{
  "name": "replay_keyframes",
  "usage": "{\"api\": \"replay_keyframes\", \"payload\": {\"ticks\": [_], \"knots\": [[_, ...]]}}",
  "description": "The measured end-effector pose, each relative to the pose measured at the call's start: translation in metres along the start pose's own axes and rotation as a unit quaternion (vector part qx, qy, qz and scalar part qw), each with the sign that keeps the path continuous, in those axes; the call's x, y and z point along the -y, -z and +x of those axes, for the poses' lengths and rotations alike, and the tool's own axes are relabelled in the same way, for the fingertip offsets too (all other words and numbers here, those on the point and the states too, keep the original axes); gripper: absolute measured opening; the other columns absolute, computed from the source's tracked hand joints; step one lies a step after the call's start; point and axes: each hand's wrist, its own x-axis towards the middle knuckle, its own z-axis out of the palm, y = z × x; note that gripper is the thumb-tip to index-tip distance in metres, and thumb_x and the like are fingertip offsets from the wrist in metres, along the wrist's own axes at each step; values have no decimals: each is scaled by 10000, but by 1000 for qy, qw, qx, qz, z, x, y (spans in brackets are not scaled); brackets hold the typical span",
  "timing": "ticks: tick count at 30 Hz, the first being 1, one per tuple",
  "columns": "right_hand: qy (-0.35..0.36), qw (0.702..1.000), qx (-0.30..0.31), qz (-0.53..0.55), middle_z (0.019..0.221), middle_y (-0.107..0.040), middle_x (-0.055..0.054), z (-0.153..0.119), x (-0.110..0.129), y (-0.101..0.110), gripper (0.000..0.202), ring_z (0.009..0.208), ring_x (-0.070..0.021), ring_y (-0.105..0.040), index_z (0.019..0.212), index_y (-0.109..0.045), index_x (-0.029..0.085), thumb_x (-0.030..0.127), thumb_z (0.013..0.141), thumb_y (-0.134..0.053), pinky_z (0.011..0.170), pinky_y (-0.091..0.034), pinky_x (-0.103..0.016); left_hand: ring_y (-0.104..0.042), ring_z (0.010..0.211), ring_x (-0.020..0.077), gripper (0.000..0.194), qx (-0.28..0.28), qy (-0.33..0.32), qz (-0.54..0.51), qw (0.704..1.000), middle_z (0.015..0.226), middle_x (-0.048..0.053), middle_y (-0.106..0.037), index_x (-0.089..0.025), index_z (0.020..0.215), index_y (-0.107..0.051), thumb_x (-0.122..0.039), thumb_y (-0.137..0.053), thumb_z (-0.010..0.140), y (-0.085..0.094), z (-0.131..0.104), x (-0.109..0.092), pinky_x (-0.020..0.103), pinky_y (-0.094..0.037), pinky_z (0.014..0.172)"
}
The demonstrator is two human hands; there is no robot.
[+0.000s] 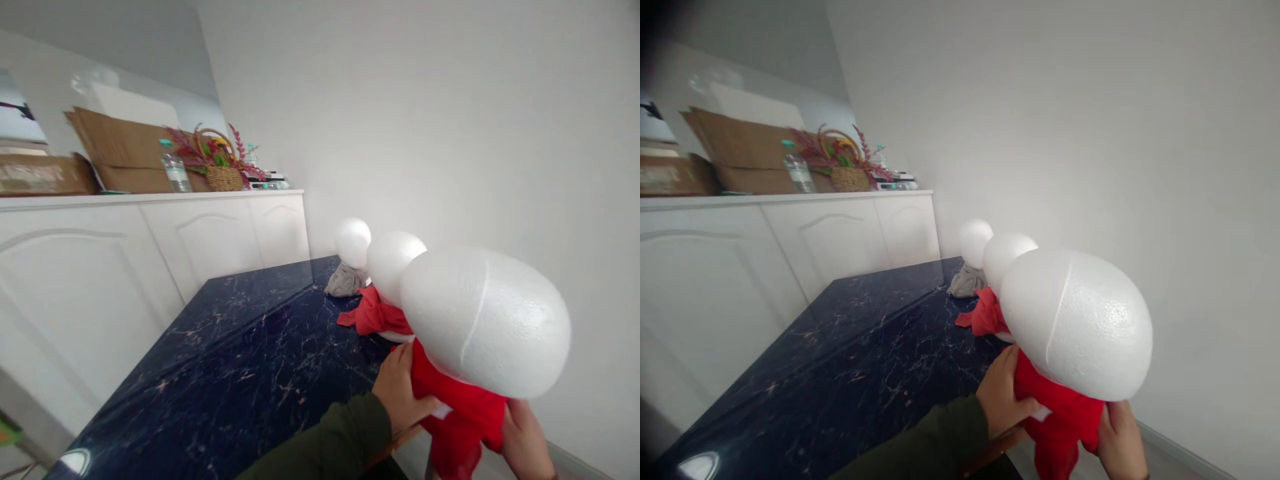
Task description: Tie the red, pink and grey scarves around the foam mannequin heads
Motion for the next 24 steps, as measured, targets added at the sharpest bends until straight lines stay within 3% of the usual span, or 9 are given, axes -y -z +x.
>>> {"api": "replay_keyframes", "payload": {"ticks": [3, 7, 14, 20, 24], "knots": [[-31, 999, 24, -25, 865, -611, -99, 9, -10, 8, 323, 800, -225, -562, 882, -532, 161, 418, 748, -390, 707, -450, -343, -339, 1158, 285, 829, 6, -19, -1, 1000, 1261, 102, -395, -180, 1277, -288, -285, -679, 554, -15, 12, 5, 414, -250, 991], [-38, 995, 37, -80, 808, -614, -110, 21, -13, 3, 301, 745, -222, -565, 811, -532, 160, 400, 746, -364, 646, -447, -325, -348, 1157, 279, 801, 10, -12, 10, 1000, 1247, 98, -414, -183, 1264, -304, -303, -675, 564, -18, 22, 14, 409, -256, 989], [87, 983, 56, -149, 640, -589, -94, 44, -15, -23, 233, 640, -212, -546, 603, -548, 174, 296, 685, -368, 597, -426, -328, -383, 1132, 310, 748, -8, -5, 26, 1000, 1233, 112, -435, -185, 1239, -346, -350, -650, 576, -3, 32, 30, 438, -275, 970], [56, 962, 37, -263, 706, -583, -115, 50, -30, -35, 232, 706, -225, -541, 671, -527, 163, 212, 721, -305, 617, -420, -342, -384, 1132, 315, 716, -4, 24, 25, 999, 1223, 121, -446, -178, 1234, -363, -348, -639, 595, 6, 35, 48, 458, -264, 976], [166, 944, 90, -272, 720, -561, -115, 53, -47, -29, 184, 766, -239, -510, 624, -509, 175, 184, 675, -333, 724, -402, -382, -384, 1137, 292, 711, -4, 6, 20, 1000, 1236, 118, -436, -176, 1238, -357, -330, -641, 605, 4, 34, 59, 436, -272, 981]]}}
